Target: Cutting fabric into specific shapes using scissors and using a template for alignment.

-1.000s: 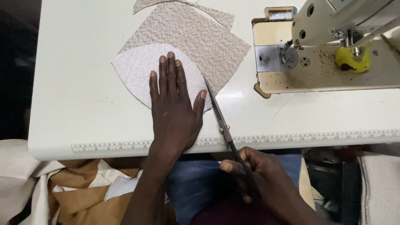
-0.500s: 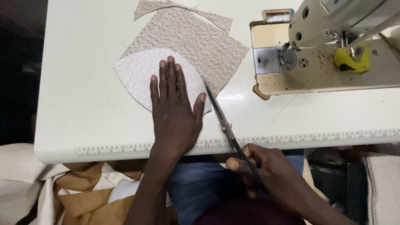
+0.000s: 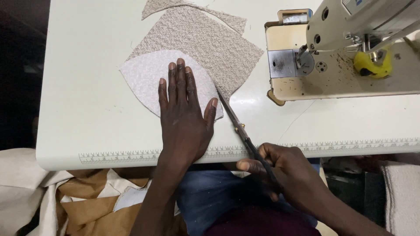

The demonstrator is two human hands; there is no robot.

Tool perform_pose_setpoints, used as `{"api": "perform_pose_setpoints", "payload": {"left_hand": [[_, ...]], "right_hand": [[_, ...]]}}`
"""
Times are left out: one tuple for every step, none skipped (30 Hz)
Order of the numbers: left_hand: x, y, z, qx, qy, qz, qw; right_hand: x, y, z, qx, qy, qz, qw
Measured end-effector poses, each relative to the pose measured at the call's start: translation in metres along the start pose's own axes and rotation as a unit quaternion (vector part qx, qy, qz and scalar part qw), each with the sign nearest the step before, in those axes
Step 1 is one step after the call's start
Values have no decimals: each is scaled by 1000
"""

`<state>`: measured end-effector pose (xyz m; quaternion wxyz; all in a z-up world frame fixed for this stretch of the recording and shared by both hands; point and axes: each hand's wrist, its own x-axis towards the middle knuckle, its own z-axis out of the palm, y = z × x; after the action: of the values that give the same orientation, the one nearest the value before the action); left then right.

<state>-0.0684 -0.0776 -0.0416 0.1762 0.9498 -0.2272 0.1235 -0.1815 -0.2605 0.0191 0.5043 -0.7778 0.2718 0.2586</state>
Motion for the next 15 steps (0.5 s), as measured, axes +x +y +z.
{"api": "perform_pose_setpoints", "payload": {"left_hand": [[0,0,-1,-1,1,0,1000],[0,0,0,0,1,-1,1000],[-1,-1,1,4,-2,-2,1000],[0,-1,1,8,-3,-2,1000],[0,-1,2,9,0,-3,1000],[-1,-1,2,3,-1,-4,1000],[-1,-1,2,-3,-3,-6,1000],[-2,-1,2,-3,-1,-6,1000],[-2,-1,2,-5,0,-6,1000],[-2,-2,2,-7,1,-5,1000],[-1,-1,2,-8,2,-5,1000],[-1,-1,2,-11,-2,-8,1000],[-1,-1,2,-13,-6,-11,1000],[-1,-1,2,-12,-4,-14,1000],[-2,-1,3,-11,-5,-14,1000]], "right_hand": [[1,1,0,36,3,11,999],[1,3,0,36,2,10,999],[1,4,-1,34,-9,-3,999],[2,5,-3,31,-18,-17,999],[1,3,-5,30,-18,-20,999],[-1,0,-7,26,-33,-17,999],[-2,-2,-9,21,-47,-14,999],[-2,-6,-10,21,-46,-15,999],[-2,-9,-11,-1,-42,-14,999],[-2,-13,-13,-23,-38,-14,999],[-2,-17,-14,-24,-37,-15,999],[-2,-21,-15,-38,-36,-9,999],[-2,-25,-15,-52,-35,-2,998],[-2,-30,-15,-54,-36,-4,998],[-2,-35,-15,-64,-29,15,997]]}}
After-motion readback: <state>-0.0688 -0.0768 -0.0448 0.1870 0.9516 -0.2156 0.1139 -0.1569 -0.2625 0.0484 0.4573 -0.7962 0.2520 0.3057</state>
